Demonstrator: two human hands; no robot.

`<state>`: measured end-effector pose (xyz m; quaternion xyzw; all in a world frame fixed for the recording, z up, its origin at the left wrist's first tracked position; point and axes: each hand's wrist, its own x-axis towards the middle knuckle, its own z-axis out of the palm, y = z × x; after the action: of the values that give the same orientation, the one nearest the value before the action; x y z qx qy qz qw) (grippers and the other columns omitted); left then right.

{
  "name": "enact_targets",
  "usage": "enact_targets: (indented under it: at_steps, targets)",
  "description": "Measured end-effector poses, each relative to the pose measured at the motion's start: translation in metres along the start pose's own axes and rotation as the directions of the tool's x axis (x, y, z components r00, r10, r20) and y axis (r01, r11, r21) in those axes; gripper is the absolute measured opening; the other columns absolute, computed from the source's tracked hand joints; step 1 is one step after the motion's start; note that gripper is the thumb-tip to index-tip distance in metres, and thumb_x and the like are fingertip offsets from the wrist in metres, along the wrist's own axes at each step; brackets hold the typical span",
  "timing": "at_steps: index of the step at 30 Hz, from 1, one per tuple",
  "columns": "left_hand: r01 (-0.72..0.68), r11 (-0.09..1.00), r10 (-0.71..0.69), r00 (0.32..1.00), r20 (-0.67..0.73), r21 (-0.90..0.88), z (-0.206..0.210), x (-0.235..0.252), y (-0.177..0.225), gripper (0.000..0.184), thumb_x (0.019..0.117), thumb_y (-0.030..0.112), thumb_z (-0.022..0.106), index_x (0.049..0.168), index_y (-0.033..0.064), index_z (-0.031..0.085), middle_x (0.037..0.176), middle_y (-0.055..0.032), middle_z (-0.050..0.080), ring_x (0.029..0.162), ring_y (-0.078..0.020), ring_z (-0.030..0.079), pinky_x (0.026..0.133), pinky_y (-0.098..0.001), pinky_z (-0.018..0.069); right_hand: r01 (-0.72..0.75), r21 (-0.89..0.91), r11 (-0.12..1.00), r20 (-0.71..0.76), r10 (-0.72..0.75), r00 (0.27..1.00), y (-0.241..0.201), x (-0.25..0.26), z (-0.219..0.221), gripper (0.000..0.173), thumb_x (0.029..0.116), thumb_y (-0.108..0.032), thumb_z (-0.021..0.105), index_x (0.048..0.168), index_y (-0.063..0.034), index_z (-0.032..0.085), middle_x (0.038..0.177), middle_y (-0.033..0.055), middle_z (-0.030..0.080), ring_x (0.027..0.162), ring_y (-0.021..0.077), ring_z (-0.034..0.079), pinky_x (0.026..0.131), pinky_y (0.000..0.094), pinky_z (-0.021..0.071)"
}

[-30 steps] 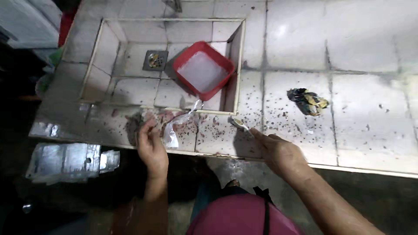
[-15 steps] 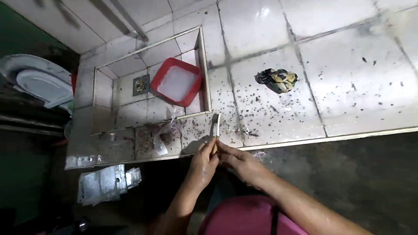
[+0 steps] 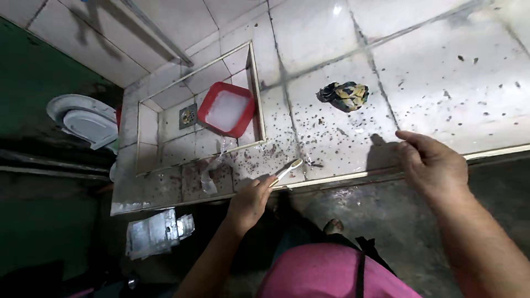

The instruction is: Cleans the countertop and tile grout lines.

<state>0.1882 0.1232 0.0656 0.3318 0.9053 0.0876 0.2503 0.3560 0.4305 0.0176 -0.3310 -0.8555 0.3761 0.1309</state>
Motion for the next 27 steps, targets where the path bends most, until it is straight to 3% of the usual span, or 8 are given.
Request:
enact_targets:
  at_steps: [2,5,9,14,21,23,25,27]
  targets:
    - [-0.013,0.999,0.013,1.0,-0.003,0.03,0.004,0.006,-0.007,0.041,0.1097,0.025,0.049,0.15,0.021,0.054,0.123,-0.0192,0.068,0.107,-0.0363,0.068,0.091,-0.0547,0.0554,0.056,-0.066,0.996,-0.053,-0.059,0.997,0.004,0.015,0.004,0.035,0.1097,-0.017,0.047,0.137,-0.0015,0.063,0.125,0.0317,0.065,0.117,0.0518,0.062,0.098,0.0704,0.0446]
    - [-0.131,0.991,0.134,0.984,-0.119,0.038,0.016,0.017,-0.003,0.038,0.1067,0.021,0.055,0.144,0.0195,0.061,0.107,-0.0192,0.071,0.095,-0.0354,0.071,0.083,-0.0535,0.0577,0.142,-0.114,0.983,-0.123,-0.156,0.98,0.014,0.033,0.016,0.036,0.1077,-0.017,0.048,0.136,-0.0017,0.063,0.13,0.0328,0.062,0.123,0.0546,0.057,0.101,0.0707,0.0407]
    - [-0.269,0.952,0.295,0.931,-0.213,0.145,0.02,0.031,0.003,0.037,0.1048,0.019,0.058,0.141,0.0232,0.065,0.094,-0.0143,0.07,0.079,-0.0298,0.07,0.068,-0.0476,0.0587,0.073,-0.141,0.987,-0.189,-0.099,0.977,0.014,0.04,0.029,0.038,0.1077,-0.023,0.047,0.137,-0.0048,0.063,0.134,0.0305,0.061,0.124,0.052,0.057,0.102,0.0704,0.0382]
    - [-0.147,0.965,0.162,0.985,-0.051,0.218,-0.001,0.029,-0.016,0.041,0.107,0.023,0.054,0.147,0.0292,0.058,0.101,-0.017,0.068,0.085,-0.0341,0.07,0.071,-0.0504,0.0581,0.061,-0.256,0.965,-0.251,-0.128,0.959,0.011,0.041,0.041,0.042,0.1076,-0.032,0.045,0.136,-0.0083,0.064,0.134,0.0275,0.062,0.123,0.0516,0.057,0.1,0.0696,0.0384]
    - [-0.323,0.923,0.366,0.904,-0.221,0.209,0.019,0.05,0.001,0.035,0.1046,0.021,0.058,0.138,0.0259,0.067,0.09,-0.0128,0.068,0.079,-0.0289,0.069,0.067,-0.0451,0.0586,0.058,-0.309,0.949,-0.289,-0.151,0.945,0.013,0.04,0.046,0.043,0.1081,-0.034,0.043,0.136,-0.0101,0.065,0.132,0.0256,0.064,0.123,0.0475,0.059,0.101,0.0658,0.0395]
    - [-0.303,0.932,0.336,0.928,-0.159,0.199,0.009,0.044,-0.007,0.036,0.1046,0.021,0.059,0.139,0.0262,0.066,0.091,-0.0143,0.068,0.077,-0.0303,0.069,0.065,-0.0469,0.058,0.058,-0.315,0.947,-0.281,-0.152,0.948,0.014,0.04,0.046,0.043,0.1082,-0.034,0.043,0.136,-0.0097,0.065,0.132,0.0256,0.064,0.124,0.0477,0.059,0.101,0.0661,0.0395]
    - [-0.193,0.954,0.203,0.979,-0.02,0.23,-0.006,0.035,-0.015,0.039,0.1069,0.023,0.054,0.145,0.0285,0.06,0.1,-0.0175,0.069,0.083,-0.0347,0.07,0.069,-0.0518,0.0581,0.06,-0.317,0.946,-0.29,-0.157,0.944,0.014,0.04,0.046,0.044,0.1088,-0.036,0.042,0.135,-0.0101,0.066,0.132,0.0252,0.065,0.123,0.0474,0.059,0.101,0.0653,0.0397]
    - [-0.141,0.968,0.143,0.99,0.005,0.208,-0.015,0.028,-0.021,0.039,0.1077,0.023,0.053,0.146,0.027,0.059,0.109,-0.0182,0.07,0.092,-0.0371,0.071,0.076,-0.0559,0.0579,0.066,-0.302,0.951,-0.298,-0.16,0.941,0.014,0.04,0.047,0.044,0.1092,-0.036,0.041,0.135,-0.0095,0.066,0.131,0.0253,0.065,0.123,0.0473,0.059,0.101,0.0646,0.0401]
